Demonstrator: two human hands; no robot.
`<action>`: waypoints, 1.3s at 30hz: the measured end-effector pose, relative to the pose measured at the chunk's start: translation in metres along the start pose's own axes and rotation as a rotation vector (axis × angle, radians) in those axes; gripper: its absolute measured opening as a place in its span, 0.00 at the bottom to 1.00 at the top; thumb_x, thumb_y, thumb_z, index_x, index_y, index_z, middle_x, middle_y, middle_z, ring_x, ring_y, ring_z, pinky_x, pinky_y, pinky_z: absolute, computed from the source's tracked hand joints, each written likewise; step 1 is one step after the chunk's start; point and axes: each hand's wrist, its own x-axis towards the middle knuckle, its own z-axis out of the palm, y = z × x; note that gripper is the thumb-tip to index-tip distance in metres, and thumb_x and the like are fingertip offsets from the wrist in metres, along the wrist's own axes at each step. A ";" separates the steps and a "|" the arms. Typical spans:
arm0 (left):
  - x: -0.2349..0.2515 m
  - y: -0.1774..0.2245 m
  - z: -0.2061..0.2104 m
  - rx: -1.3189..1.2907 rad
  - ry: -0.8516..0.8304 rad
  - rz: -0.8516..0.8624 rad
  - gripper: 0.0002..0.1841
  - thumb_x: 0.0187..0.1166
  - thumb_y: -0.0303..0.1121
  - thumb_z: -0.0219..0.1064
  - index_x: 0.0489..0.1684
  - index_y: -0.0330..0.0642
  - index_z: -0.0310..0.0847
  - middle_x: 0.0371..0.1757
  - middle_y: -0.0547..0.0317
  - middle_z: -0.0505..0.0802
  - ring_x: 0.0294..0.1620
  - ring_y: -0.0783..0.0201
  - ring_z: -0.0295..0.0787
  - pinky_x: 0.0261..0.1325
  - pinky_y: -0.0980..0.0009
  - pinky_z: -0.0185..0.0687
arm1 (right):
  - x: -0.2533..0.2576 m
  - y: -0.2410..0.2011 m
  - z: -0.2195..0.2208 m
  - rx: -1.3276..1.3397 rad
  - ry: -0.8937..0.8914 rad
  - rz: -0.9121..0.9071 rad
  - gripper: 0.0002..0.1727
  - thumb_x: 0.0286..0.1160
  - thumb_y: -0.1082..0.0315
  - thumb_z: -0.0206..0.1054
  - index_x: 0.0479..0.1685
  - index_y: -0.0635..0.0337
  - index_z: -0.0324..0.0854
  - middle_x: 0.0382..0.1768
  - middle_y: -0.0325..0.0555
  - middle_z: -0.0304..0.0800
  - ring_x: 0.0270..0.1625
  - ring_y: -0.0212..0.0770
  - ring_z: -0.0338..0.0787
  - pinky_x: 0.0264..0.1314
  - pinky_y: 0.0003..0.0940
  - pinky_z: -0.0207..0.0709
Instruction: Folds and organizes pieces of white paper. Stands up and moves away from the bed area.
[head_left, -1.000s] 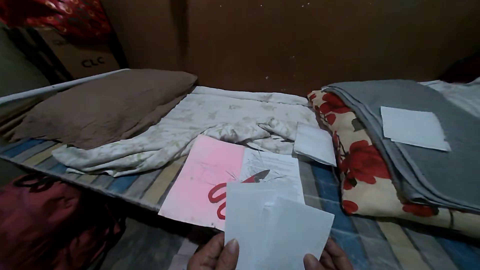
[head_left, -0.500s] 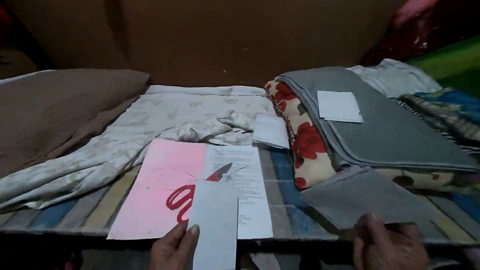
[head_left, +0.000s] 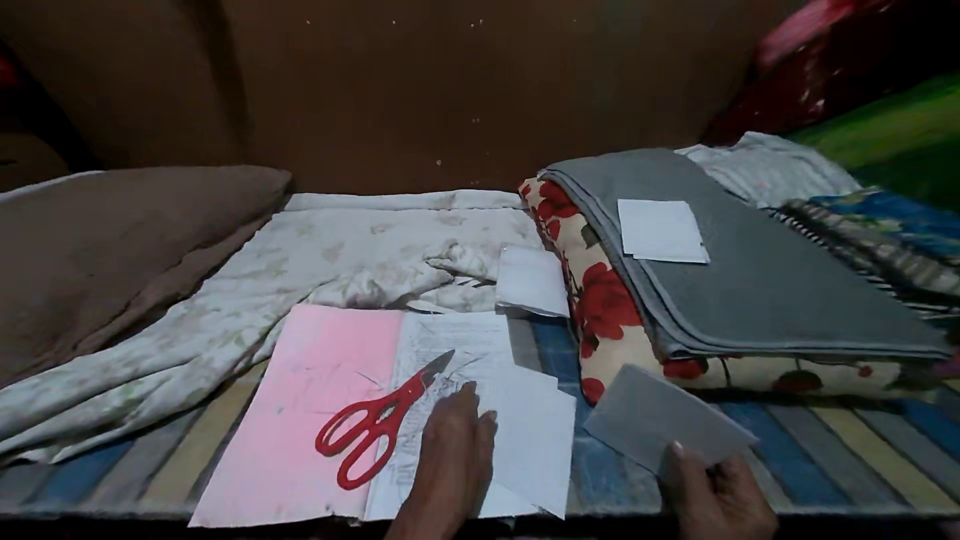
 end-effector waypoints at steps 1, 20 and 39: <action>-0.002 0.001 0.001 0.049 0.088 0.097 0.21 0.79 0.31 0.66 0.65 0.22 0.82 0.61 0.30 0.90 0.63 0.31 0.87 0.67 0.38 0.78 | 0.000 -0.008 0.000 0.031 0.007 0.015 0.14 0.76 0.81 0.60 0.55 0.86 0.72 0.38 0.38 0.85 0.39 0.10 0.84 0.47 0.11 0.81; -0.036 0.060 -0.050 -0.839 -0.088 0.026 0.08 0.82 0.21 0.61 0.41 0.35 0.88 0.31 0.71 0.94 0.32 0.78 0.92 0.38 0.77 0.92 | -0.023 -0.104 0.026 0.575 -0.263 0.085 0.16 0.85 0.82 0.44 0.52 0.57 0.76 0.40 0.21 0.94 0.45 0.19 0.93 0.53 0.20 0.89; -0.044 0.049 -0.041 -1.102 0.155 -0.005 0.14 0.82 0.21 0.60 0.38 0.46 0.93 0.31 0.73 0.95 0.31 0.79 0.91 0.39 0.78 0.90 | -0.035 -0.105 0.025 0.533 -0.406 -0.059 0.14 0.86 0.79 0.52 0.54 0.53 0.81 0.44 0.17 0.94 0.48 0.16 0.92 0.53 0.18 0.88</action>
